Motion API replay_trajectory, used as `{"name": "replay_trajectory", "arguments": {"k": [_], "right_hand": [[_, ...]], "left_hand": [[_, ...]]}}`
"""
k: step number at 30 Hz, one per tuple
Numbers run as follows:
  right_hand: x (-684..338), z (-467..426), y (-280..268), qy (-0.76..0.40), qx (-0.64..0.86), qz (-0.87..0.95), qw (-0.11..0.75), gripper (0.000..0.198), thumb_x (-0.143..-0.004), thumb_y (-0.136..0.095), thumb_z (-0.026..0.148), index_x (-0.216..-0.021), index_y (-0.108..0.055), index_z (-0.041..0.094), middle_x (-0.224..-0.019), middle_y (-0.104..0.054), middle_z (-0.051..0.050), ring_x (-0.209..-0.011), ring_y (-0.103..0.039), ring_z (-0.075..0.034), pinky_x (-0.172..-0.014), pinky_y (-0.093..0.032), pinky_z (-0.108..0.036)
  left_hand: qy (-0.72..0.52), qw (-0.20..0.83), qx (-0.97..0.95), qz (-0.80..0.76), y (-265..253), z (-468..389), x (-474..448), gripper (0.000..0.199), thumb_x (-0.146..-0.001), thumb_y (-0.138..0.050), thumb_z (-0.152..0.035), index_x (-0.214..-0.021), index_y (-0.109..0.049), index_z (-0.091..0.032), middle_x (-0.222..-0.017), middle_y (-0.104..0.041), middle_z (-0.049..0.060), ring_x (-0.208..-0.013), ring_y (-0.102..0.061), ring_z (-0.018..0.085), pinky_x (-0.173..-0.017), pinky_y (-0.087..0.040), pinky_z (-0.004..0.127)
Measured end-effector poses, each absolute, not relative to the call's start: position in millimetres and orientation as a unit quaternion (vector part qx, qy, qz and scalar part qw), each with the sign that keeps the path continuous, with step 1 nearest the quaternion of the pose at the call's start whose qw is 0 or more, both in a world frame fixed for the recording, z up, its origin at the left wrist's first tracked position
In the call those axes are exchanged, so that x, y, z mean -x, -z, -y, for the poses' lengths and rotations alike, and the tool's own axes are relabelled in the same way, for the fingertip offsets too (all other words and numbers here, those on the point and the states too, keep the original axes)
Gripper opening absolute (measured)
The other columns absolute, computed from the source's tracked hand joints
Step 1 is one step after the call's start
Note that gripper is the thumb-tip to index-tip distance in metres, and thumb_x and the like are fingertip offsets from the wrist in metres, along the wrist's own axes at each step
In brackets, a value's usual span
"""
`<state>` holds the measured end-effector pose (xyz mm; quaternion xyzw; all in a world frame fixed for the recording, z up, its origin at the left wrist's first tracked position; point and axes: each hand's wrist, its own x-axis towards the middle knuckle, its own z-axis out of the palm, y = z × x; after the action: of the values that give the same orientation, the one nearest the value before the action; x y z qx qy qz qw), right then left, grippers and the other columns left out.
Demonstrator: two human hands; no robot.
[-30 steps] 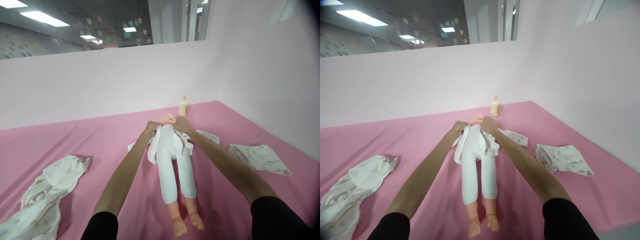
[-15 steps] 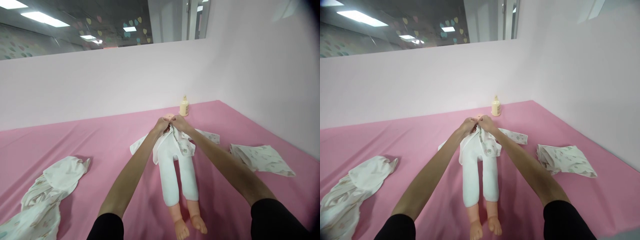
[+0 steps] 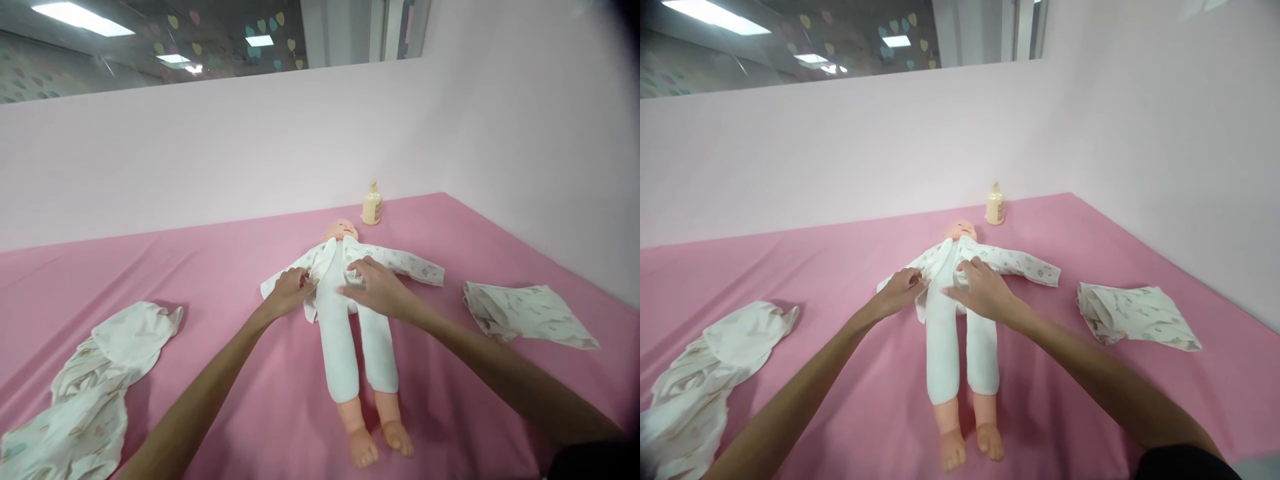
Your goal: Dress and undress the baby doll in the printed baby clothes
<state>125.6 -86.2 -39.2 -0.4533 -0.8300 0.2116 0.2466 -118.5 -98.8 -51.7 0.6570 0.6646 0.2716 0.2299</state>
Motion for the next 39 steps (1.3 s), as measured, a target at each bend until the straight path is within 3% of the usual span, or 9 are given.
{"name": "replay_trajectory", "arguments": {"k": [5, 9, 13, 17, 21, 24, 28, 33, 39], "right_hand": [[-121.8, 110.9, 41.8, -0.132, 0.425, 0.876, 0.186, 0.025, -0.091, -0.054, 0.023, -0.114, -0.059, 0.017, -0.109, -0.062, -0.010, -0.100, -0.057, -0.026, -0.080, -0.042, -0.035], [-117.8, 110.5, 43.6, -0.132, 0.426, 0.877, 0.180, 0.035, -0.091, -0.038, 0.008, -0.119, -0.059, 0.014, -0.107, -0.064, -0.011, -0.098, -0.060, -0.024, -0.078, -0.041, -0.034], [-117.0, 109.9, 43.3, -0.163, 0.365, 0.888, 0.225, 0.032, -0.094, -0.037, 0.008, -0.115, -0.059, 0.016, -0.108, -0.064, -0.008, -0.091, -0.060, -0.020, -0.077, -0.041, -0.032], [-123.7, 112.0, 39.8, -0.187, 0.279, 0.919, 0.207, 0.024, -0.094, -0.038, 0.009, -0.095, -0.060, 0.019, -0.094, -0.063, -0.005, -0.080, -0.056, -0.018, -0.071, -0.041, -0.031], [-137.4, 110.8, 27.3, -0.256, 0.268, 0.915, 0.157, 0.022, -0.094, -0.045, 0.016, -0.105, -0.062, 0.021, -0.082, -0.062, 0.000, -0.075, -0.056, -0.016, -0.066, -0.039, -0.028], [-138.2, 97.0, 15.3, -0.283, 0.341, 0.876, 0.192, 0.022, -0.097, -0.043, 0.023, -0.103, -0.064, 0.022, -0.077, -0.062, 0.002, -0.070, -0.056, -0.015, -0.063, -0.037, -0.027], [-116.4, 52.2, 13.9, -0.178, 0.510, 0.788, 0.296, 0.021, -0.097, -0.041, 0.025, -0.092, -0.061, 0.020, -0.091, -0.067, -0.004, -0.082, -0.060, -0.019, -0.069, -0.040, -0.028], [-83.8, -2.6, 31.3, -0.191, 0.607, 0.730, 0.250, 0.017, -0.093, -0.050, 0.027, -0.101, -0.062, 0.018, -0.110, -0.068, -0.011, -0.105, -0.063, -0.023, -0.081, -0.044, -0.029], [-69.4, -11.6, 35.1, -0.207, 0.635, 0.704, 0.242, 0.031, -0.089, -0.054, 0.043, -0.103, -0.060, 0.017, -0.106, -0.069, -0.012, -0.101, -0.065, -0.029, -0.078, -0.046, -0.032]], "left_hand": [[-0.277, 0.256, -0.673, -0.637, 63.4, 101.9, 123.1, 0.028, -0.087, -0.054, -0.041, -0.071, -0.043, -0.019, -0.079, -0.050, 0.000, -0.069, -0.044, 0.013, -0.060, -0.033, 0.025], [-0.313, 0.274, -0.634, -0.651, 58.7, 105.8, 111.6, 0.027, -0.092, -0.046, -0.043, -0.078, -0.039, -0.021, -0.072, -0.044, -0.003, -0.063, -0.038, 0.012, -0.057, -0.030, 0.024], [-0.360, 0.283, -0.634, -0.623, 36.1, 111.5, 80.7, 0.027, -0.094, -0.046, -0.045, -0.083, -0.043, -0.021, -0.068, -0.043, -0.005, -0.059, -0.039, 0.011, -0.055, -0.032, 0.023], [-0.330, 0.322, -0.671, -0.580, 15.2, 110.1, 50.6, 0.019, -0.093, -0.048, -0.038, -0.088, -0.051, -0.020, -0.073, -0.057, -0.002, -0.061, -0.050, 0.011, -0.056, -0.037, 0.023], [-0.302, 0.327, -0.667, -0.598, 9.5, 93.3, 52.2, 0.016, -0.091, -0.049, -0.034, -0.092, -0.055, -0.019, -0.081, -0.066, 0.002, -0.058, -0.058, 0.012, -0.053, -0.041, 0.023], [-0.326, 0.292, -0.611, -0.659, 11.4, 73.0, 63.8, 0.022, -0.091, -0.051, -0.041, -0.093, -0.053, -0.019, -0.081, -0.068, 0.003, -0.057, -0.062, 0.014, -0.050, -0.042, 0.023], [-0.305, 0.289, -0.582, -0.697, 15.8, 47.3, 66.5, 0.032, -0.087, -0.056, -0.049, -0.093, -0.054, -0.018, -0.076, -0.068, 0.006, -0.062, -0.063, 0.019, -0.054, -0.041, 0.026], [-0.285, 0.242, -0.584, -0.721, 26.0, 25.7, 58.1, 0.035, -0.079, -0.064, -0.050, -0.091, -0.056, -0.018, -0.097, -0.069, 0.013, -0.089, -0.064, 0.026, -0.066, -0.037, 0.028], [-0.272, 0.252, -0.605, -0.704, 32.0, 21.7, 59.7, 0.019, -0.085, -0.055, -0.038, -0.082, -0.056, -0.019, -0.093, -0.069, 0.011, -0.090, -0.063, 0.025, -0.067, -0.034, 0.029]]}}
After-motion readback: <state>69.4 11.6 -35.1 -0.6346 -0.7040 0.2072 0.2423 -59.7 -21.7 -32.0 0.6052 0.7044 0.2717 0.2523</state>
